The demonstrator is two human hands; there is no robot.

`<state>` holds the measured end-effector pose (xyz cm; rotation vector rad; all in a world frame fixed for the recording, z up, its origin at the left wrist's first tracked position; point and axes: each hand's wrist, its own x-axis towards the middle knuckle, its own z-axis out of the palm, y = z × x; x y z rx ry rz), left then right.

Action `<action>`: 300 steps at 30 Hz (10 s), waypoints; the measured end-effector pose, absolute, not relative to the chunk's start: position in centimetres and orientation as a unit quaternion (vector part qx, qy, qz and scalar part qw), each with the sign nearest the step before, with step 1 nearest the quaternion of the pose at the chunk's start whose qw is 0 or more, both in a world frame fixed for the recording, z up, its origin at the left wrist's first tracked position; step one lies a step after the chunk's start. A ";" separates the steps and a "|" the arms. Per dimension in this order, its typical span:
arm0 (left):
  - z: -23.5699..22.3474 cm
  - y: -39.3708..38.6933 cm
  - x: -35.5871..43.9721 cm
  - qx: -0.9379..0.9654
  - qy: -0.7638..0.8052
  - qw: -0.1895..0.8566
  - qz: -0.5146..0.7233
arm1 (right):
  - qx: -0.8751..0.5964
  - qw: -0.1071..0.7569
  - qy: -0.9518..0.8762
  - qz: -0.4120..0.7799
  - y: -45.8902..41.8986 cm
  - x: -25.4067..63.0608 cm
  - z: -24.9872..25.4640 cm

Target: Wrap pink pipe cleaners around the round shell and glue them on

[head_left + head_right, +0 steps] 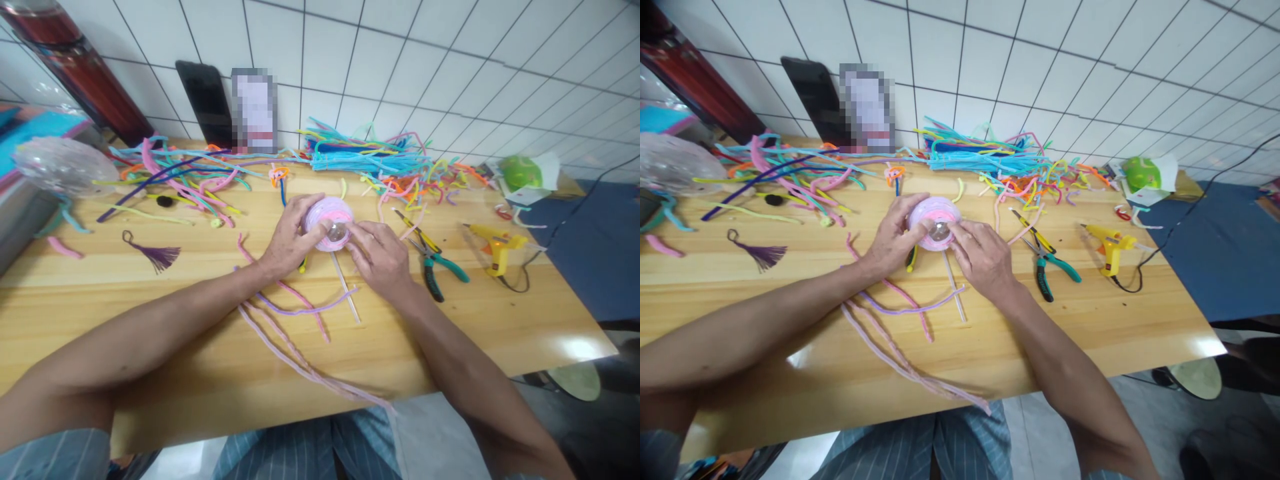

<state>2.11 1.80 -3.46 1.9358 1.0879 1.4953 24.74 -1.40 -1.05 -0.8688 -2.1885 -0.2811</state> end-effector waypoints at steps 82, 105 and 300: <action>-1.4 0.9 2.9 0.687 0.449 0.283 0.496 | -0.387 0.457 -0.798 0.065 -1.9 23.3 -1.2; -2.3 0.8 3.4 0.681 0.439 0.279 0.515 | -0.398 0.456 -0.794 0.063 -2.1 23.0 -1.0; -2.4 0.9 2.5 0.710 0.448 0.275 0.469 | -0.373 0.475 -0.797 -0.027 -1.7 23.7 -1.2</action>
